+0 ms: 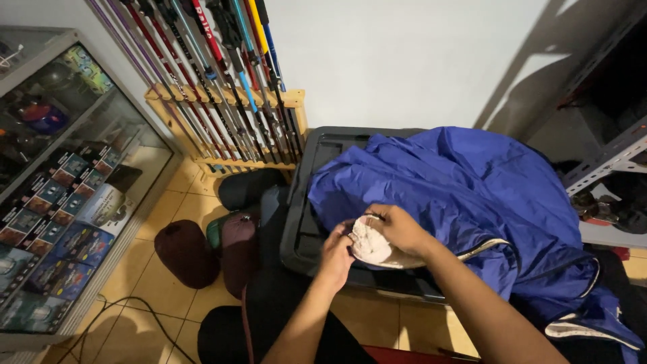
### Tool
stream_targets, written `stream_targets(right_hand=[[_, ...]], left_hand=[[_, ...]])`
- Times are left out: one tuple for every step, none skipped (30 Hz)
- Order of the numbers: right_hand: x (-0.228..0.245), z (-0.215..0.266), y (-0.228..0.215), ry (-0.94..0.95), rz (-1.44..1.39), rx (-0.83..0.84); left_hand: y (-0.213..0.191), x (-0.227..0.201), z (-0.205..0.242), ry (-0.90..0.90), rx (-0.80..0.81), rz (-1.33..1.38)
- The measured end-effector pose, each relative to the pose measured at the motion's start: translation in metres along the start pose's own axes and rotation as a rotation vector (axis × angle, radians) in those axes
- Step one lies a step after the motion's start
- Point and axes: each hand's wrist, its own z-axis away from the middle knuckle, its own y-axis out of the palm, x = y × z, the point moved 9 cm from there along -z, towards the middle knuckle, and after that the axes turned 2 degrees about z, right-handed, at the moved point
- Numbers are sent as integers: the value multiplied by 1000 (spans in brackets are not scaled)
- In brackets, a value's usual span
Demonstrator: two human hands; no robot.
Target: Unfolding and spreading out a blue sleeping bag with a white fleece interior on top of a plastic storage bin.
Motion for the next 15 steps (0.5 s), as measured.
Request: stream_targets(right_hand=[[0,2,-2,43,-98,-10],[-3,0,-2,43,-98,-9],[-7,-2,-1,58,-77,-1],[-11,-5,-1,73,-54,7],[-9,-5,-2,73,-54,7],[-6,-5,-2,69,-43,11],[-4,-6,-3,66,-32,15],[-4,-8,-5,66,-32,15],[-4,-9,-8,62,-33,6],[-4,-11,-10,59,-35,-3],[-2,-10,-13,60,-35,-3],[-1,-9,-14,58,-77,10],[1,-9,-14,57,-119,24],[0,-9,-15,57,-119,27],[-1,-9,-16,68,-161,30]], left_hand=[[20,-18,20,-83,52,115],[13,-12,14,-83,51,115],[13,-5,8,-105,118,193],[13,2,3,-127,186,271],[10,8,-3,-127,186,271],[5,11,-9,-107,184,310],[1,15,-15,-86,182,349],[-1,15,-16,-86,182,349],[-3,13,-18,-64,190,321],[-5,11,-19,-42,197,293],[0,5,-12,-42,198,293],[8,-2,-3,-45,244,306],[15,-9,6,-47,290,318],[10,-5,3,-47,288,319],[11,-2,2,-61,359,355]])
